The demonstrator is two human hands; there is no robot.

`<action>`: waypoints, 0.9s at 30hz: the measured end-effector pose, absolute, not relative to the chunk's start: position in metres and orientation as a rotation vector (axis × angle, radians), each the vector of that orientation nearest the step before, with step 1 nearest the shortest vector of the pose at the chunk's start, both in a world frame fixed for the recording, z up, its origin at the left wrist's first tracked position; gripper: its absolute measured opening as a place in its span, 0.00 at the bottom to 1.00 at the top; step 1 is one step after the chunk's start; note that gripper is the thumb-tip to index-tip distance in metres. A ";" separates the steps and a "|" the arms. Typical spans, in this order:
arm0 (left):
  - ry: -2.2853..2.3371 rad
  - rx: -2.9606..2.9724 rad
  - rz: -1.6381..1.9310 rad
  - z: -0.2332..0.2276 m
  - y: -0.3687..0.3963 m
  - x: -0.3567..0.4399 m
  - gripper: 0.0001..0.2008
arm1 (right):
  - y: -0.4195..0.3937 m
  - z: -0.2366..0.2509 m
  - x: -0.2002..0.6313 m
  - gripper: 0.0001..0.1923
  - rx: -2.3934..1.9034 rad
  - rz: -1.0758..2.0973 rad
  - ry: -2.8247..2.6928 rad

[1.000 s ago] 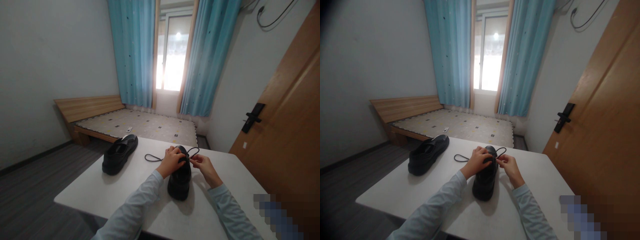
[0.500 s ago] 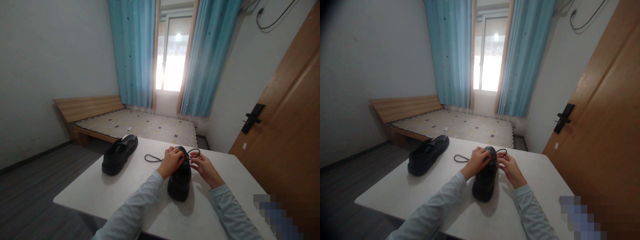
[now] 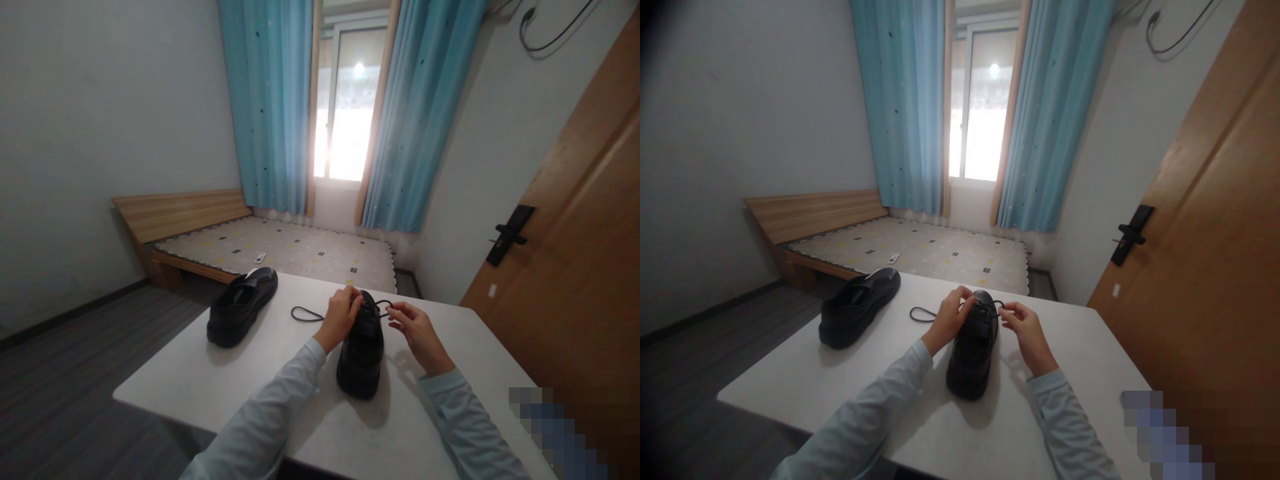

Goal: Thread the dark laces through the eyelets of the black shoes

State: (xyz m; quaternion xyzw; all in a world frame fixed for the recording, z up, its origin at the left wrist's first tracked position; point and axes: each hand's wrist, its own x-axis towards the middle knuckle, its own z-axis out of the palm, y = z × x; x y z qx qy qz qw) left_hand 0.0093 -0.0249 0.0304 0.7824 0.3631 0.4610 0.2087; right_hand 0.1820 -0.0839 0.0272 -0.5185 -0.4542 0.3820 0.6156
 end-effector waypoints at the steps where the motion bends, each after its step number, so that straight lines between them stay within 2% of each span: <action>1: 0.985 2.121 1.298 0.031 -0.024 0.008 0.06 | -0.084 0.026 0.182 0.14 -1.196 0.891 -1.056; 18: 0.550 1.176 1.410 0.043 -0.006 -0.008 0.12 | -0.083 0.025 0.169 0.10 -1.335 0.844 -1.169; 22: 0.462 1.076 1.420 0.045 -0.004 -0.011 0.13 | -0.079 0.020 0.170 0.12 -1.382 0.678 -1.274; 27: 0.397 1.059 1.409 0.048 -0.007 -0.012 0.14 | -0.081 0.019 0.161 0.10 -1.368 0.234 -1.503</action>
